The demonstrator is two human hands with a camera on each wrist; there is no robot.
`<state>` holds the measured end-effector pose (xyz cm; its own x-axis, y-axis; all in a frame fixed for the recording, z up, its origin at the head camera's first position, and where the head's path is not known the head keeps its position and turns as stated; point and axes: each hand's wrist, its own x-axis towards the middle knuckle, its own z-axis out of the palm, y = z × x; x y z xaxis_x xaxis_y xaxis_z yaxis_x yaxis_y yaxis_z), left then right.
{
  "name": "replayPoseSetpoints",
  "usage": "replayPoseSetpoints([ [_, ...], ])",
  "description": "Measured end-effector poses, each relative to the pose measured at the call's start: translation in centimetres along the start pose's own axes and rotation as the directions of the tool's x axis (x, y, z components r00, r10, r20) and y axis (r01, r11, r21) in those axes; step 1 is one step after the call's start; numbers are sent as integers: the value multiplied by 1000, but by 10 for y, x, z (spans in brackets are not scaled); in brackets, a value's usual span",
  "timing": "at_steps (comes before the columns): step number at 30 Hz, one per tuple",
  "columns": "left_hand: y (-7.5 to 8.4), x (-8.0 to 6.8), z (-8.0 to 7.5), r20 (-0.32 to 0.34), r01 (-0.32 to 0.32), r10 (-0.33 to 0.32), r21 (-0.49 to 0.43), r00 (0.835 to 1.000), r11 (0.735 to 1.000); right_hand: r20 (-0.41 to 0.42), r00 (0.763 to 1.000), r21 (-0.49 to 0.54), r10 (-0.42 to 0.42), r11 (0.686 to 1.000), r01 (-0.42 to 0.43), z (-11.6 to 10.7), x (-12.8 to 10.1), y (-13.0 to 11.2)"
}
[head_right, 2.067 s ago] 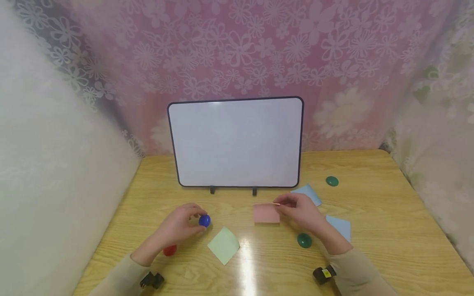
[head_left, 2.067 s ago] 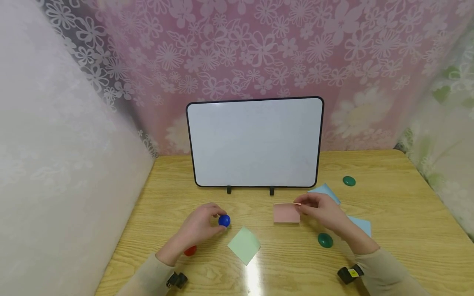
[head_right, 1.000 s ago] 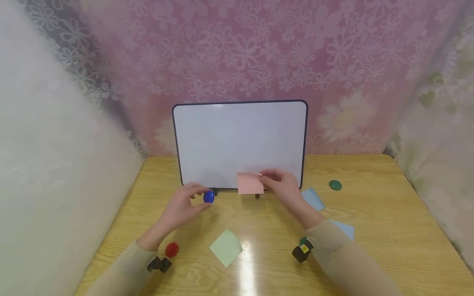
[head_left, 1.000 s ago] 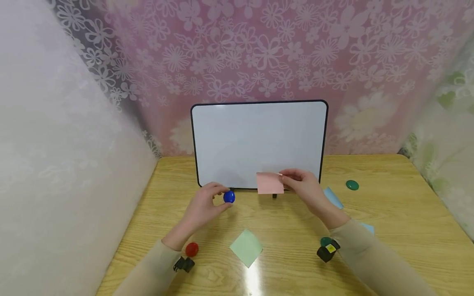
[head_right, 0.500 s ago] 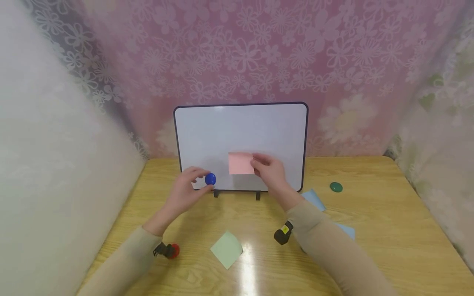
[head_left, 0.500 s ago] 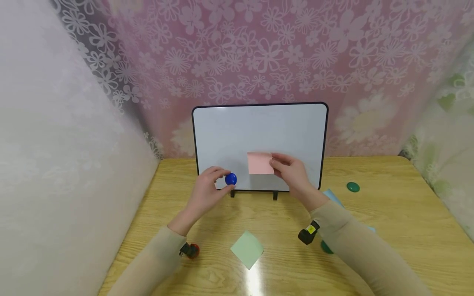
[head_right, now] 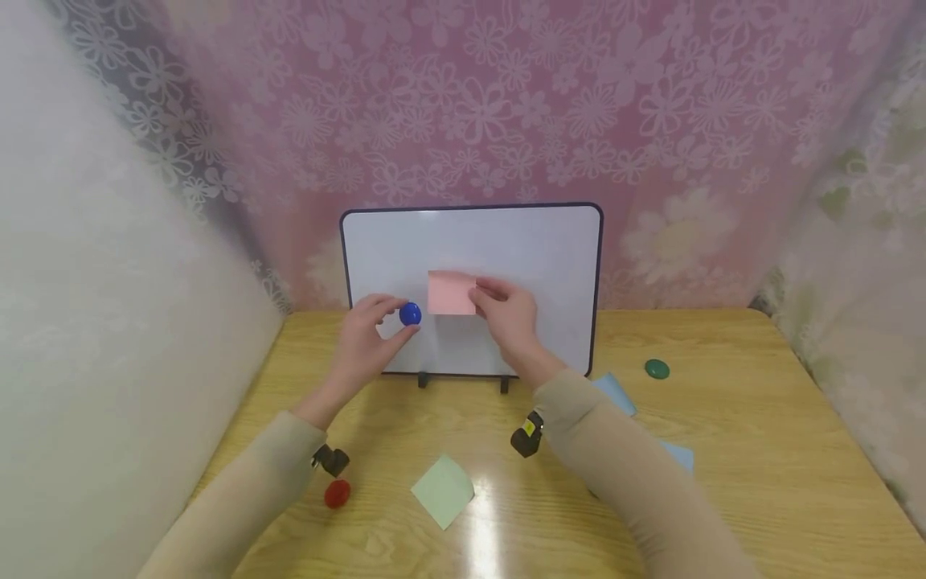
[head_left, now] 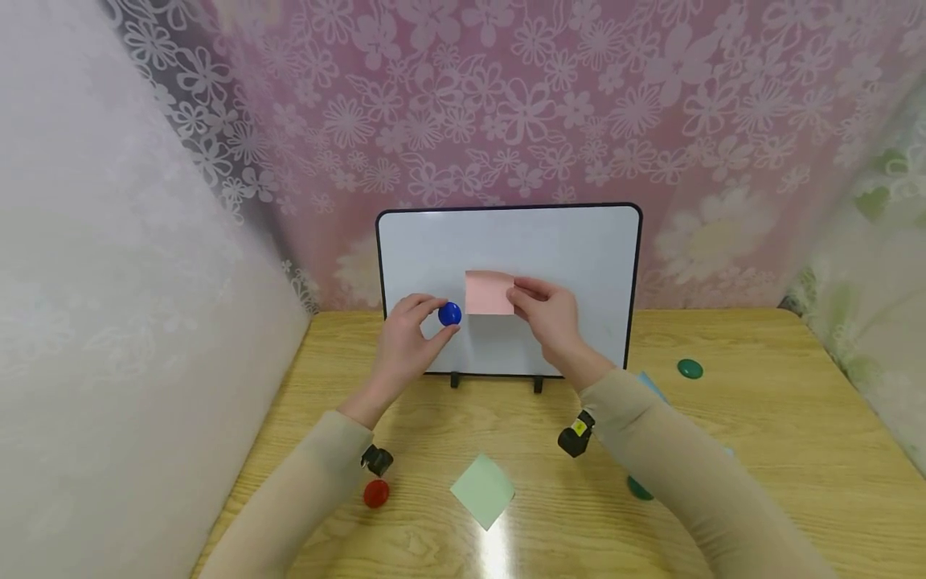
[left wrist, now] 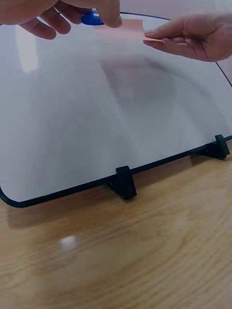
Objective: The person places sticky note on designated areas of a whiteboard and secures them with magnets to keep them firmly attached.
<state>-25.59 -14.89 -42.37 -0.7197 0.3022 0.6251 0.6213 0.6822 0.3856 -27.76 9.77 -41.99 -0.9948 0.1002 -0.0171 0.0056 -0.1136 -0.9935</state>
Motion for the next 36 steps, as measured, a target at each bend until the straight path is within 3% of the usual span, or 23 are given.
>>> replayPoseSetpoints([
  [10,-7,23,-5,-76,8,-9,-8,997,1000,-42,999,21,-2,1000,3,30,15,-7],
  [23,-20,58,-12,-173,63,-56,32,983,998,-97,981,-83,-167,984,159,70,34,-17],
  [36,-26,82,-11,-175,155,-139,78,975,985,-105,969,-120,-226,970,213,99,42,-22],
])
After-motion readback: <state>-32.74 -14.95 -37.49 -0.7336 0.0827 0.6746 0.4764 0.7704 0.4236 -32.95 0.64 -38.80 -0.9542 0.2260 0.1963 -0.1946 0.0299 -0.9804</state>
